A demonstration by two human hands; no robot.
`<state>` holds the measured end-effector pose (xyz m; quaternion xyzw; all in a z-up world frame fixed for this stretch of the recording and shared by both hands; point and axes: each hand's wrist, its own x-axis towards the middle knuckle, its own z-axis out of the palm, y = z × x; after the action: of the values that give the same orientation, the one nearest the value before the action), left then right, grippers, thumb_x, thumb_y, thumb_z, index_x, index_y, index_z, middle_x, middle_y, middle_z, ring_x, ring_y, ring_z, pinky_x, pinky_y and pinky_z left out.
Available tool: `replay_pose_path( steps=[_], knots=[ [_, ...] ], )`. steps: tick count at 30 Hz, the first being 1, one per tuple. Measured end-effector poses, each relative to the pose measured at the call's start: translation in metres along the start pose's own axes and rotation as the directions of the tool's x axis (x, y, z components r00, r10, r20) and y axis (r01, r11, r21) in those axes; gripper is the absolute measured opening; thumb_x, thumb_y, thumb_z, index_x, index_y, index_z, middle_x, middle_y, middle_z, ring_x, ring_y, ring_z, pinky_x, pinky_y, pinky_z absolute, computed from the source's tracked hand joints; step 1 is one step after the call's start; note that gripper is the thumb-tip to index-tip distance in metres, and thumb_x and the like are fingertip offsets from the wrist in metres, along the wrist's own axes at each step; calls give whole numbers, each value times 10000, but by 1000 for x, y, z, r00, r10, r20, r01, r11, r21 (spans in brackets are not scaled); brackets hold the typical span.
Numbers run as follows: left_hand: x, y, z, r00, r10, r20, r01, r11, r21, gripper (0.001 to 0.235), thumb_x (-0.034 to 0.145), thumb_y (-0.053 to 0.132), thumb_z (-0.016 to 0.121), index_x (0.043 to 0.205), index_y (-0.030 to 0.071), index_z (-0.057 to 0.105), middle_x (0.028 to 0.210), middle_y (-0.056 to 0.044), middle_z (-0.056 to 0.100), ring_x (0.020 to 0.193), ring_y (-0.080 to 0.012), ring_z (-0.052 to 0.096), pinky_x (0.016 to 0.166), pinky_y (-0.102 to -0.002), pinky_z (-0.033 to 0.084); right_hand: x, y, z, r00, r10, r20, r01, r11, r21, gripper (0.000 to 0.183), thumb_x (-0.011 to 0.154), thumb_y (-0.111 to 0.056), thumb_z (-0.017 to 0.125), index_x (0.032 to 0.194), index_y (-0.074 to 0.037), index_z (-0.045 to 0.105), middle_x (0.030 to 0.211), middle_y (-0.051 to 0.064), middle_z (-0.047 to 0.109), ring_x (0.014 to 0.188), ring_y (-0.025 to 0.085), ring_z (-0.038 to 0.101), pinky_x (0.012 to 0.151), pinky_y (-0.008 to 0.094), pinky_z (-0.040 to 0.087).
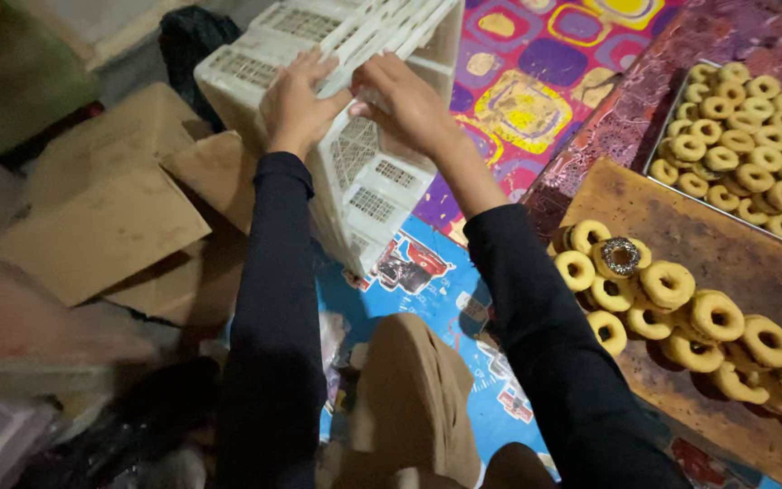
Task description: The person sits on the floor and repeatedly picks donuts from a wooden board, places them into small plastic bags, and sets the bags into a white plastic crate. The person handles both plain and sprinkled donuts throughout the clip.
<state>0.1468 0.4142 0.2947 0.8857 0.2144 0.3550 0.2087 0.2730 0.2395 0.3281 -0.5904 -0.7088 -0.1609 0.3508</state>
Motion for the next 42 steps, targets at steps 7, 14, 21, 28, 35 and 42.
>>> replay_pose_path(
  steps=[7, 14, 21, 28, 35, 42],
  knots=[
    [-11, -10, -21, 982, 191, 16, -182, 956, -231, 575, 803, 305, 885, 1338, 185, 711, 1383, -84, 712, 1308, -255, 666, 1242, -390, 383, -4, -21, 4, 995, -51, -89, 48, 998, -43, 403, 859, -393, 856, 976, -73, 642, 949, 121, 632, 940, 348, 629, 780, 477, 499],
    [58, -67, 2, 897, 426, 123, -426, 904, -24, 903, 811, 383, 954, 1591, 214, 531, 1532, -192, 461, 1403, -428, 439, 1184, -462, 404, 9, 7, 20, 977, 57, -204, -84, 989, -124, 380, 926, -349, 781, 830, -27, 605, 831, 156, 548, 853, 373, 589, 731, 483, 484],
    [94, -97, 0, 881, 339, 331, -354, 935, -17, 810, 906, 555, 753, 1594, 230, 475, 1577, -239, 467, 1425, -436, 469, 1170, -473, 387, 39, 38, 66, 915, 165, -368, -197, 979, -52, 145, 885, -154, 694, 810, -49, 627, 840, 121, 555, 870, 336, 565, 770, 471, 435],
    [86, -59, -27, 920, 200, 337, -289, 926, 241, 784, 828, 649, 716, 1502, 271, 586, 1399, -186, 635, 1170, -426, 632, 981, -497, 500, 34, 21, 71, 904, 194, -380, -229, 972, -49, 160, 908, -161, 708, 840, -57, 608, 859, 97, 516, 895, 290, 543, 800, 432, 378],
    [82, -62, -25, 888, 352, 296, -435, 851, 294, 770, 805, 643, 748, 1457, 240, 668, 1324, -192, 677, 1000, -426, 675, 860, -499, 538, 20, -14, 61, 885, 194, -423, -251, 965, -82, 138, 875, -173, 721, 849, -84, 618, 866, 79, 507, 873, 276, 537, 782, 428, 358],
    [117, -96, -1, 948, 230, 218, -288, 912, 291, 841, 918, 787, 667, 1505, 186, 628, 1177, -266, 691, 1031, -435, 677, 891, -511, 536, -72, -124, 33, 881, 188, -434, -321, 912, -257, 241, 777, -257, 787, 874, -117, 617, 851, 60, 494, 857, 264, 529, 784, 421, 340]
  ],
)
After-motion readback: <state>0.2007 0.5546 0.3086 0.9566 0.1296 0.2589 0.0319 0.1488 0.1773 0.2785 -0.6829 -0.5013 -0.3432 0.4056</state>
